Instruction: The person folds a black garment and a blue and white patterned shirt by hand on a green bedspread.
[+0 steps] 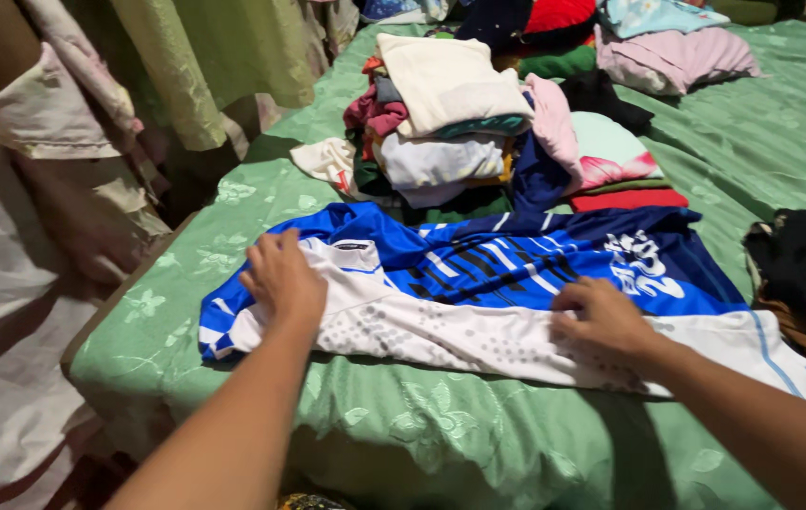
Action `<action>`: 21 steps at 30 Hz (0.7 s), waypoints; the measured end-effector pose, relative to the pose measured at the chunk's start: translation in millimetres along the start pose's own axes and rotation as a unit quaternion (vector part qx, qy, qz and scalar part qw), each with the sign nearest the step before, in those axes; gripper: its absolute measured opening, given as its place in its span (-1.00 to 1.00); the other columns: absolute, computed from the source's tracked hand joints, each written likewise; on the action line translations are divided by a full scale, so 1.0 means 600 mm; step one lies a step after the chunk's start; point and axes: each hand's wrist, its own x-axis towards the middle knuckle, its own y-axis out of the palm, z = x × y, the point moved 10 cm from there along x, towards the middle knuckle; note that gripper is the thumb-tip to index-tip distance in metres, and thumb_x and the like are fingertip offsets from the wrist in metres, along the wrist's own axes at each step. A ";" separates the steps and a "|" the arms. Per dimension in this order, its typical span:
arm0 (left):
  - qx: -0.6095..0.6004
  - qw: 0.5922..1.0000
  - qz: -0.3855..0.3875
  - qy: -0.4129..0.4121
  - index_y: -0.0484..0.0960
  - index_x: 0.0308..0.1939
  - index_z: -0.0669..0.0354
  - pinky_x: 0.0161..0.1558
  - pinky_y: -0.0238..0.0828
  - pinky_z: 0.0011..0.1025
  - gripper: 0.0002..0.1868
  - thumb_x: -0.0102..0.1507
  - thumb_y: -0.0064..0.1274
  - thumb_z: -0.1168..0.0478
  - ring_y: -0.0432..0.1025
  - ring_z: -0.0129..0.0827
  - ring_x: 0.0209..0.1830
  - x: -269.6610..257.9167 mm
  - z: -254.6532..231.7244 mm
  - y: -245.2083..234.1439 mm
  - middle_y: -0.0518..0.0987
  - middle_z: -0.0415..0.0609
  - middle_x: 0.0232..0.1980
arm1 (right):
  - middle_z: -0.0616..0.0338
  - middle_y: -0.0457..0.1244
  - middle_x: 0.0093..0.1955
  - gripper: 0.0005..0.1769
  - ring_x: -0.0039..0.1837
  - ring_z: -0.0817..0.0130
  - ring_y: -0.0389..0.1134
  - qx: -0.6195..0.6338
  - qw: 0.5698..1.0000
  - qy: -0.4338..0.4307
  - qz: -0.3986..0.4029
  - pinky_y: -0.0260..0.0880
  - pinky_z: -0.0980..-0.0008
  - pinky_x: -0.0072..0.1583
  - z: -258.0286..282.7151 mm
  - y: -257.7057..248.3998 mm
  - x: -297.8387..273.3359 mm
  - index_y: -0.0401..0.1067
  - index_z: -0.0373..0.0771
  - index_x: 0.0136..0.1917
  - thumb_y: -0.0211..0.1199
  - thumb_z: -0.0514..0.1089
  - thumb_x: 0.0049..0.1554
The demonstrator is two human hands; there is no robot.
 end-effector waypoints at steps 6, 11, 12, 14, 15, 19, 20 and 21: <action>-0.108 0.960 0.215 0.145 0.75 -0.11 -0.11 0.31 0.25 -0.13 -0.74 0.18 0.10 0.29 0.32 -0.21 0.29 -0.074 -0.121 0.080 0.58 -0.18 0.12 | 0.13 0.30 0.19 -0.55 0.34 0.13 0.25 -0.140 0.986 0.082 -0.035 0.28 0.07 0.31 -0.163 -0.054 -0.068 0.52 -0.01 0.12 0.30 -0.05 -0.08; -0.022 0.945 0.290 0.147 0.74 -0.08 -0.16 0.27 -0.03 0.15 -0.70 0.14 0.12 0.25 0.23 -0.16 0.31 -0.100 -0.130 0.113 0.51 -0.10 0.11 | 0.00 0.24 0.27 -0.42 0.40 0.00 0.20 -0.221 0.944 0.188 -0.157 0.28 0.03 0.30 -0.261 -0.121 -0.160 0.44 -0.07 0.26 0.36 0.00 -0.05; -0.006 0.946 0.286 0.150 0.74 -0.07 -0.16 0.30 -0.06 0.16 -0.71 0.16 0.12 0.23 0.25 -0.18 0.31 -0.101 -0.126 0.109 0.52 -0.11 0.11 | -0.01 0.26 0.28 -0.44 0.40 -0.01 0.22 -0.213 0.937 0.217 -0.171 0.30 0.04 0.31 -0.280 -0.128 -0.180 0.45 -0.10 0.26 0.36 0.00 -0.02; 0.026 0.948 0.276 0.154 0.73 -0.04 -0.16 0.35 -0.12 0.20 -0.73 0.19 0.11 0.19 0.28 -0.23 0.31 -0.100 -0.120 0.098 0.54 -0.14 0.11 | -0.03 0.28 0.29 -0.46 0.38 -0.01 0.27 -0.196 0.921 0.273 -0.198 0.35 0.05 0.32 -0.314 -0.139 -0.213 0.48 -0.15 0.27 0.36 -0.02 0.03; 0.036 0.945 0.288 0.152 0.73 -0.05 -0.16 0.36 -0.14 0.20 -0.75 0.19 0.14 0.15 0.29 -0.24 0.30 -0.100 -0.120 0.096 0.55 -0.16 0.09 | -0.04 0.31 0.30 -0.47 0.37 -0.04 0.30 -0.163 0.913 0.323 -0.190 0.36 0.03 0.30 -0.337 -0.136 -0.224 0.51 -0.16 0.26 0.38 0.00 0.04; 0.058 0.943 0.300 0.135 0.77 -0.15 -0.16 0.40 -0.17 0.17 -0.81 0.16 0.24 0.09 0.34 -0.27 0.25 -0.094 -0.115 0.069 0.61 -0.20 -0.01 | -0.03 0.39 0.23 -0.45 0.26 -0.07 0.39 -0.068 0.884 0.428 -0.174 0.41 0.01 0.23 -0.401 -0.125 -0.246 0.60 -0.11 0.22 0.50 0.10 0.00; 0.057 0.945 0.295 0.129 0.78 -0.18 -0.16 0.40 -0.17 0.15 -0.84 0.15 0.26 0.09 0.36 -0.27 0.23 -0.092 -0.116 0.060 0.63 -0.20 -0.05 | -0.02 0.41 0.20 -0.43 0.22 -0.07 0.41 -0.054 0.883 0.432 -0.176 0.41 0.03 0.21 -0.411 -0.123 -0.243 0.61 -0.08 0.21 0.54 0.13 -0.03; 0.054 0.950 0.279 0.126 0.79 -0.20 -0.14 0.38 -0.13 0.13 -0.84 0.13 0.28 0.09 0.38 -0.26 0.19 -0.090 -0.118 0.049 0.64 -0.19 -0.06 | -0.01 0.44 0.15 -0.48 0.19 -0.05 0.44 -0.037 0.880 0.438 -0.181 0.43 0.05 0.21 -0.421 -0.122 -0.242 0.64 -0.08 0.16 0.54 0.12 -0.03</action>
